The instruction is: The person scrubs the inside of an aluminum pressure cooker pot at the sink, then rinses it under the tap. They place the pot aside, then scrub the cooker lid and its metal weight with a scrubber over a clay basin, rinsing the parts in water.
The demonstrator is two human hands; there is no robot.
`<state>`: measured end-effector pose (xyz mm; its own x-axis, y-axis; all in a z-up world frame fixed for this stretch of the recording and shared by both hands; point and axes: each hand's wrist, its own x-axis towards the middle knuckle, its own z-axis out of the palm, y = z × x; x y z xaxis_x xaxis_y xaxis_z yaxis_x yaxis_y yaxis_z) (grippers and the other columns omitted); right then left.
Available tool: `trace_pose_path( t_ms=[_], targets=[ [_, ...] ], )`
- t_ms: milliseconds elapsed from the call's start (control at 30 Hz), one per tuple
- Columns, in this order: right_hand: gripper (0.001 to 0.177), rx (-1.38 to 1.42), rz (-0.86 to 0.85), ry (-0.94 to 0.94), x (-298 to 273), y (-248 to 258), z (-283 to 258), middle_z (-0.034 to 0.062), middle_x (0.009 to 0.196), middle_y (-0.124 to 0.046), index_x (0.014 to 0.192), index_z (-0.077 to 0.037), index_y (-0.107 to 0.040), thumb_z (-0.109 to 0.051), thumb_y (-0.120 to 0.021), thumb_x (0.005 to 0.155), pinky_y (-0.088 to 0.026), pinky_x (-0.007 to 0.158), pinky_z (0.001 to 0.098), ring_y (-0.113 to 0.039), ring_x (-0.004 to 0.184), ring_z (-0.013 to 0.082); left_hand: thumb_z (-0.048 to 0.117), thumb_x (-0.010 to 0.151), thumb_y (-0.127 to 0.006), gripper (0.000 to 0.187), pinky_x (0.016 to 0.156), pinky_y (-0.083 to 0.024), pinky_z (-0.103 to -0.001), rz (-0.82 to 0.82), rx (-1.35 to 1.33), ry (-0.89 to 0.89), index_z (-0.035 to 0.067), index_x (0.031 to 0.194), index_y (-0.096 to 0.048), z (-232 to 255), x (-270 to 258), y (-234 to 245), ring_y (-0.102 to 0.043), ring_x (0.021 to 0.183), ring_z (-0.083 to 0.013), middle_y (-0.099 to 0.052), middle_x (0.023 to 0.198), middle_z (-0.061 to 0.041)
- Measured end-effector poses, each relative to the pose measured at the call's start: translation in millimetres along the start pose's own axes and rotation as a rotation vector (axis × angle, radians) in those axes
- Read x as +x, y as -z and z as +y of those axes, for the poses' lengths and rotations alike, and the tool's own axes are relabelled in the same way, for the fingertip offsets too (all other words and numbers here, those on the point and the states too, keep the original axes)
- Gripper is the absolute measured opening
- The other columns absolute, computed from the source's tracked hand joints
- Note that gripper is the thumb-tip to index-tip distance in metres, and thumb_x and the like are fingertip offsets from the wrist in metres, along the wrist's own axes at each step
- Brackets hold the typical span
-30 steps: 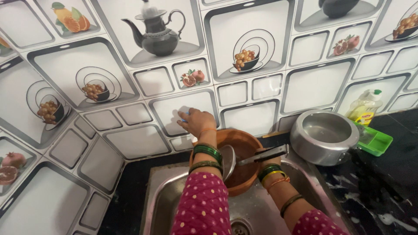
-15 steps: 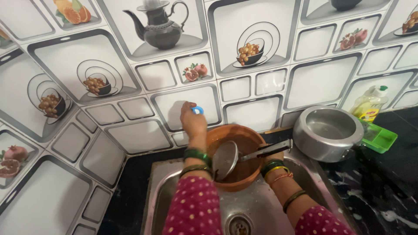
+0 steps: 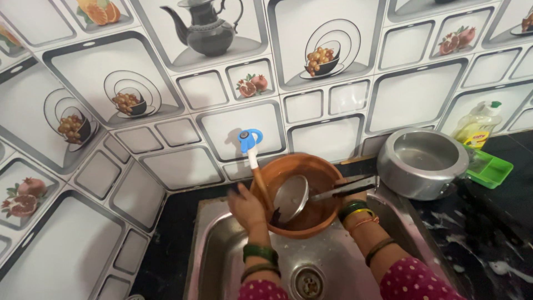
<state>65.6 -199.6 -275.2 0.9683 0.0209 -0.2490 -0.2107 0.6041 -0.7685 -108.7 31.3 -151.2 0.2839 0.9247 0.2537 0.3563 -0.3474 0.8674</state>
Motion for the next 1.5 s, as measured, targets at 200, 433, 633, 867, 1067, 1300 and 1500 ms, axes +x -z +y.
trace_pose_path(
  t_ms=[200,433,633,867,1067,1300,1500],
  targets=[
    [0.013,0.214,-0.221,-0.083,-12.8,19.9,2.8,0.0008,0.062,-0.056,0.075,-0.012,-0.063,-0.020,-0.065,0.085,-0.042,0.041,0.0291,-0.049,0.048,0.0147,0.022,0.091,-0.057,0.038,0.092,-0.054,-0.045,-0.399,-0.103,0.245,0.002,0.120,-0.072,-41.2,-20.6,-11.4,-0.070,0.108,-0.0401,-0.074,0.114,-0.024],
    [0.003,-0.084,-0.085,0.048,-22.8,47.5,-11.3,0.0061,0.070,-0.064,0.084,-0.007,-0.060,-0.006,-0.061,0.086,-0.048,0.049,0.0303,-0.054,0.054,0.0180,0.007,0.095,-0.053,0.030,0.075,-0.054,-0.043,-0.372,-0.553,0.469,0.004,0.120,-0.070,-27.0,-59.1,-12.0,-0.070,0.088,-0.0295,-0.074,0.105,-0.015],
    [0.005,-0.096,-0.112,0.032,-40.6,84.0,-25.0,0.0063,0.077,-0.064,0.090,-0.008,-0.063,-0.013,-0.060,0.091,-0.050,0.056,0.0322,-0.057,0.062,0.0198,-0.002,0.090,-0.049,0.033,0.075,-0.057,-0.037,-0.398,-0.665,0.433,-0.001,0.117,-0.070,-49.5,-94.1,-19.2,-0.072,0.088,-0.0264,-0.075,0.103,-0.016],
    [0.015,-0.551,-0.073,0.062,-72.0,128.2,-33.5,0.0072,0.086,-0.066,0.096,-0.009,-0.066,-0.020,-0.057,0.097,-0.051,0.064,0.0344,-0.060,0.073,0.0221,-0.005,0.085,-0.047,0.040,0.078,-0.055,-0.035,-0.403,-0.567,0.423,0.000,0.116,-0.072,-63.3,-134.5,-22.9,-0.071,0.091,-0.0258,-0.076,0.104,-0.016],
    [0.014,-0.070,-0.031,0.081,-84.5,166.3,-55.9,0.0055,0.076,-0.061,0.084,-0.006,-0.063,-0.014,-0.063,0.095,-0.049,0.058,0.0356,-0.056,0.066,0.0212,0.010,0.094,-0.055,0.028,0.080,-0.054,-0.038,-0.505,-0.361,0.382,-0.001,0.115,-0.071,-35.5,-154.8,-23.5,-0.071,0.091,-0.0287,-0.075,0.105,-0.018],
    [0.015,0.063,0.081,0.122,-88.2,190.6,-114.0,0.0081,0.068,-0.063,0.075,-0.009,-0.065,-0.014,-0.063,0.089,-0.051,0.058,0.0348,-0.058,0.061,0.0242,0.004,0.093,-0.050,0.029,0.078,-0.056,-0.039,-0.544,-0.530,0.281,-0.003,0.111,-0.072,13.8,-171.1,-47.4,-0.072,0.089,-0.0270,-0.076,0.101,-0.017],
    [0.019,0.057,0.101,0.223,-109.5,230.8,-157.4,0.0096,0.071,-0.066,0.077,-0.005,-0.068,-0.016,-0.060,0.091,-0.051,0.060,0.0322,-0.061,0.063,0.0223,-0.002,0.089,-0.053,0.027,0.076,-0.056,-0.035,-0.624,-0.635,0.253,-0.001,0.107,-0.073,54.7,-209.0,-57.4,-0.071,0.086,-0.0229,-0.076,0.099,-0.014]
  ],
)
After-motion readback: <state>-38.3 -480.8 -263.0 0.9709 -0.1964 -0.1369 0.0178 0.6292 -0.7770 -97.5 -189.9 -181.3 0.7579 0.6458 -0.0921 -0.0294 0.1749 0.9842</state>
